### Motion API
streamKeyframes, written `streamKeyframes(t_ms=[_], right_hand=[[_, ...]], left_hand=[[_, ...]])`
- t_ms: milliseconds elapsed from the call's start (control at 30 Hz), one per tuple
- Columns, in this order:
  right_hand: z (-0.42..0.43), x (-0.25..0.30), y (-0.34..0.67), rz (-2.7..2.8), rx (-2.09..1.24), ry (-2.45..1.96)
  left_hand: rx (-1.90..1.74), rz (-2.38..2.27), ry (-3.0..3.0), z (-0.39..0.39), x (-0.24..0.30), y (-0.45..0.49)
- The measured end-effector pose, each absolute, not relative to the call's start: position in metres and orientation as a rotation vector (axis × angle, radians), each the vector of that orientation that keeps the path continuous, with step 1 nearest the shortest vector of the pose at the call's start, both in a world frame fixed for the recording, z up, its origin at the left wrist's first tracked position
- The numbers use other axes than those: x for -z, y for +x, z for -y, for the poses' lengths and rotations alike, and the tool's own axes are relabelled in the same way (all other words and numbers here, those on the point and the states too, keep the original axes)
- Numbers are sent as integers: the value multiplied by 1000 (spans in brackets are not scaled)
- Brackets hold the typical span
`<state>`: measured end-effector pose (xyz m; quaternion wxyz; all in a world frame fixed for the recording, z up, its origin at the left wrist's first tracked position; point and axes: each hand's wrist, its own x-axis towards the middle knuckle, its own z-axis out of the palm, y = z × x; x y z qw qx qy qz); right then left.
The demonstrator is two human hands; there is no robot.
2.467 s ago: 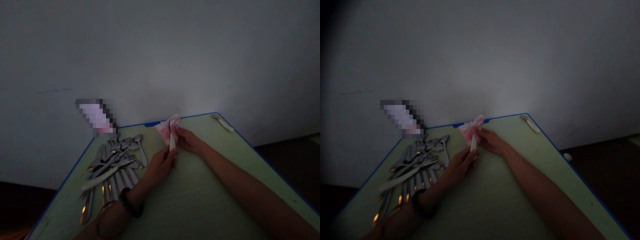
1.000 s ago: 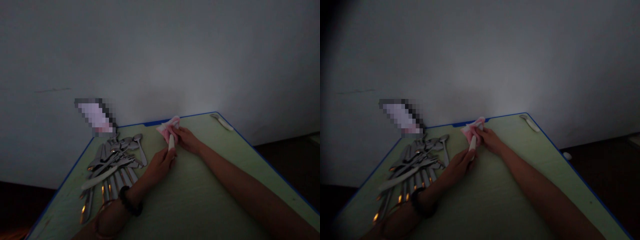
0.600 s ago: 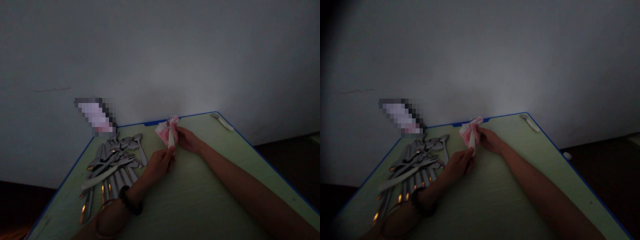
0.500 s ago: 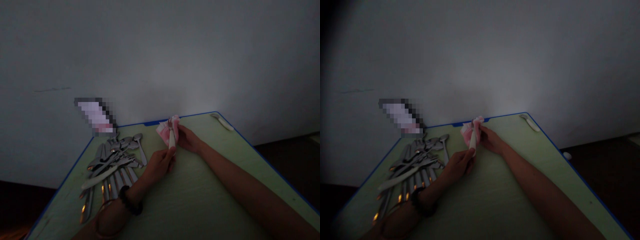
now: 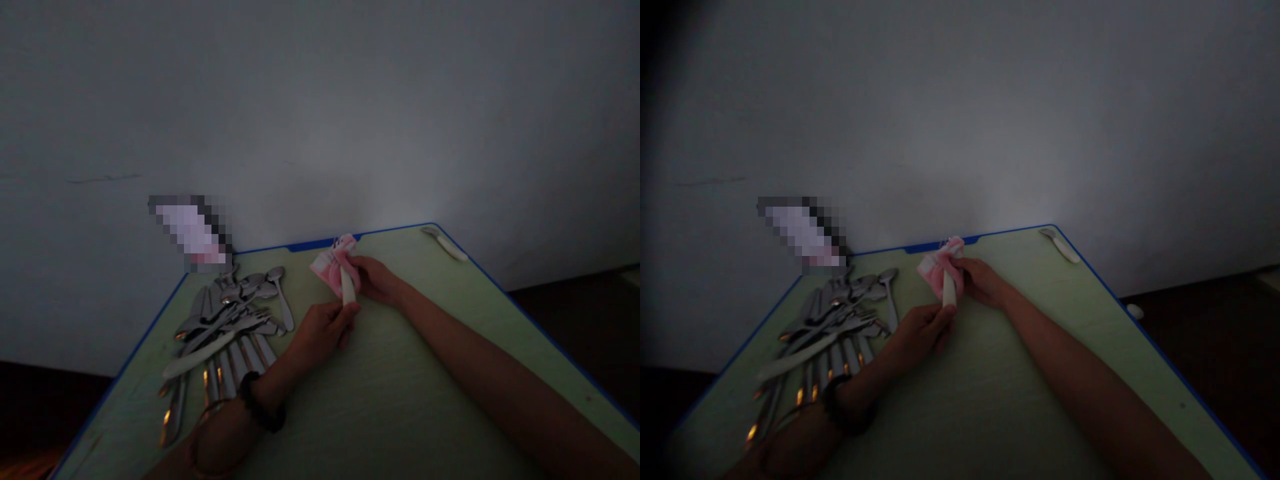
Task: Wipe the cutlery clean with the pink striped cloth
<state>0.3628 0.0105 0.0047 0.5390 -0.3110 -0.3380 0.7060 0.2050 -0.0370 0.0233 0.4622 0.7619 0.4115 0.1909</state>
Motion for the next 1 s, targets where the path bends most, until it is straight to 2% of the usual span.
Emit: streamKeyframes(t_ms=[800, 1000], right_hand=[[-6, -16, 360, 695, -1694, -800], [-3, -15, 363, 829, -1739, -774]], left_hand=[[-476, -840, 1925, 40, -26, 204], [-503, -874, 1964, 37, -24, 202]])
